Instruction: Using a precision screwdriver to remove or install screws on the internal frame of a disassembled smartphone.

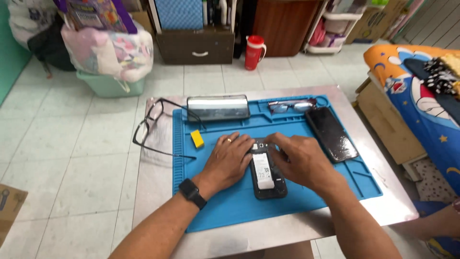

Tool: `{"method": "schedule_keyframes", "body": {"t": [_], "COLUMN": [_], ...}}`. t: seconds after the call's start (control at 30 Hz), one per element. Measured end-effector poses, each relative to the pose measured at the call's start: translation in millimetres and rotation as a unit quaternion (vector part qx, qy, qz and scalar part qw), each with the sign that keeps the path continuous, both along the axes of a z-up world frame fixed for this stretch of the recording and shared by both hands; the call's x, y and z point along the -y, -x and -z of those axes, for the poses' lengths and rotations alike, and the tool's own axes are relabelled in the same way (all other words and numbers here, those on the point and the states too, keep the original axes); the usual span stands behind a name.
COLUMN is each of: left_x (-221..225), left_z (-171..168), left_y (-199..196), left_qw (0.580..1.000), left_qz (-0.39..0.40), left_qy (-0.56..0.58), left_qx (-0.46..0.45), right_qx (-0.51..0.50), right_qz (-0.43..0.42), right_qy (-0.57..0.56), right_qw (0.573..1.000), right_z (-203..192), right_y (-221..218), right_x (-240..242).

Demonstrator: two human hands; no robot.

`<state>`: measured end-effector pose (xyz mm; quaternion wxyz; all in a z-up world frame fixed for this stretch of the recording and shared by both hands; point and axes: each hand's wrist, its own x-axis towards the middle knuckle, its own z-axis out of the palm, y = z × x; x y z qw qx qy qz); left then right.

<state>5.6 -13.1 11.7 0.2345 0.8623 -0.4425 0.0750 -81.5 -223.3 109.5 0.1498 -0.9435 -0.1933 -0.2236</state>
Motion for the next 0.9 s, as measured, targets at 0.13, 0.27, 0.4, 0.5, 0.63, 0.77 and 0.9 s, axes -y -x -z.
{"method": "schedule_keyframes", "body": {"t": [0.13,0.27,0.4,0.5,0.63,0.77,0.9], "left_x": [1,0,-2,-4,-6,-9,-7], "left_z": [2,-11,-19,-15,-21,-22,-20], "left_y": [0,3,6,4,4,8,6], "left_qw": [1.0,0.999,0.997,0.995,0.994,0.993,0.993], "left_qz": [-0.004,-0.014,-0.014,-0.019,-0.019,-0.013,-0.012], "left_qy": [-0.008,-0.009,0.003,0.01,0.022,0.028,0.025], "left_qx": [0.005,-0.028,-0.081,-0.095,-0.105,-0.117,-0.113], "right_qx": [0.029,-0.012,-0.032,0.009,0.018,-0.032,-0.074], "right_qz": [0.021,0.006,0.023,0.071,0.087,-0.01,-0.047], "right_qy": [-0.005,-0.047,-0.07,-0.037,-0.045,-0.09,-0.114], "right_qw": [0.999,0.999,0.997,0.997,0.995,0.995,0.99], "right_z": [11,-11,-12,11,22,6,-8], "right_y": [-2,7,6,-5,-10,2,6], "right_x": [3,-8,-11,1,12,1,0]}}
